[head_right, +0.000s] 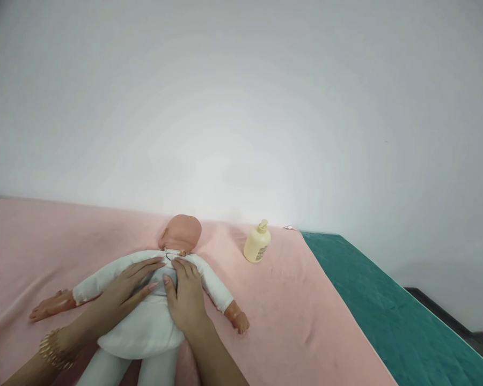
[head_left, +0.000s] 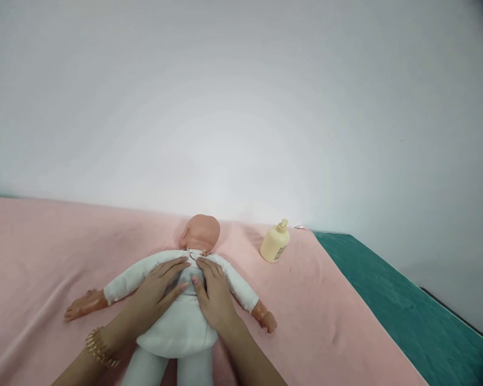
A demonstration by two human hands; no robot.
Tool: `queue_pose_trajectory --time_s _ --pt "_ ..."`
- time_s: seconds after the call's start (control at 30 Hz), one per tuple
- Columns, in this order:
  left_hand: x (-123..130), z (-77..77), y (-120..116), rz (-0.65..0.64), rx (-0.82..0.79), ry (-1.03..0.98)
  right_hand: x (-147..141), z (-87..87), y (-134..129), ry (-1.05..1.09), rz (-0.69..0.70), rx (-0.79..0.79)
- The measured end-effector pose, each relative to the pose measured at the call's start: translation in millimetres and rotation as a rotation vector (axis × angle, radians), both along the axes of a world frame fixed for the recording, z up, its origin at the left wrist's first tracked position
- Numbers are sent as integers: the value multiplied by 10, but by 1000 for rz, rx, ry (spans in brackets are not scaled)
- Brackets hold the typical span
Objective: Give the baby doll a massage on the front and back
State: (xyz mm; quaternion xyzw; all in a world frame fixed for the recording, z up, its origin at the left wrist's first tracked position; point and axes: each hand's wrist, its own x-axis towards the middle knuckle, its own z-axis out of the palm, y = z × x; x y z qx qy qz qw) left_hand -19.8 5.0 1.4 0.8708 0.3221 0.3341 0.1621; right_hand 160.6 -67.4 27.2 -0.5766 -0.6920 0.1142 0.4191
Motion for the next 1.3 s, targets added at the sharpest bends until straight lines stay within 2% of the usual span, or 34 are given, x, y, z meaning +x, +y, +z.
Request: queue_pose_trajectory --time_s 0.8,1.0,1.1,1.2,1.3 --pt "8 81 -9 -7 -35 4 6 2 12 -13 17 -23" --pt "30 92 -14 -23 -88 -94 15 -10 -9 26 15 -3" --pt "36 163 -58 -16 -188 -191 18 -27 -24 52 10 14" --pt "30 257 -114 22 -290 -292 18 -47 -47 99 -2 58" --pt "-5 315 -145 105 -288 -378 19 -47 -74 158 -28 111"
